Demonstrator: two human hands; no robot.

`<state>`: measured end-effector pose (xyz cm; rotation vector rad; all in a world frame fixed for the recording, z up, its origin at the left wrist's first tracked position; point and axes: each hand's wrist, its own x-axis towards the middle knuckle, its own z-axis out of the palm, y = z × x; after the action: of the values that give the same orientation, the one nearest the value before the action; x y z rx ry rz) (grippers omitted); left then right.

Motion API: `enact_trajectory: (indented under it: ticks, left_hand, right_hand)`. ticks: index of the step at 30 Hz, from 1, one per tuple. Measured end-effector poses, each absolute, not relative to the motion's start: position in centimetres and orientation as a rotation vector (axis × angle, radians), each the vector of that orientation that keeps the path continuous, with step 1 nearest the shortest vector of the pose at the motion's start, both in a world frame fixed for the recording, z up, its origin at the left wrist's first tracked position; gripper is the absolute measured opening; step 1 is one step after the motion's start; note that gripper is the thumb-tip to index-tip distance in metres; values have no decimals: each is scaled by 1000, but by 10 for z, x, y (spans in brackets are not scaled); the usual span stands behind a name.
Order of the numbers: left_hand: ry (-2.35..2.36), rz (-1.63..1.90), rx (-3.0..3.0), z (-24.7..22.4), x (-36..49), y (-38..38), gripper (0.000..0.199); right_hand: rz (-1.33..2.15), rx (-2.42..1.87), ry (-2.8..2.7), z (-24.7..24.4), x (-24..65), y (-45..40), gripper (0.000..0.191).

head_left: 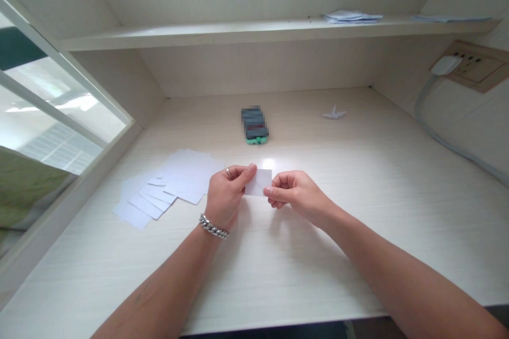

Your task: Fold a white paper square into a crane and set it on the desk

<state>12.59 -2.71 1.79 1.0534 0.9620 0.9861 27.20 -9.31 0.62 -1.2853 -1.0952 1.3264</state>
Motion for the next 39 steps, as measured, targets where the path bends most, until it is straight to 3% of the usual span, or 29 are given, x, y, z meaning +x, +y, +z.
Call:
enact_trajectory:
  ticks: [12,20,23,27,31,39]
  left_hand:
    - [949,977,1212,13,126,-31,28]
    - [1019,1029,1232,18,126,-29,33]
    - [910,986,1055,21,127,-30,34]
    - [868,1018,1027,22,124,-31,44]
    - [874,1041,1212,20,121,-30,42]
    - [884,947,1404,18,120,-32,29]
  right_hand:
    - [1072,-1202,-875,7,274,-90,22]
    - [626,-1236,-1093,9,266,-97,6]
    - [521,-1221,-1240,11,265,-101,9]
    - [602,-1228,-1280,12,268,-101,10]
    - [828,-1224,-1019,7,275,-93,35]
    - [896,-1266,-1078,2,279,-90,18]
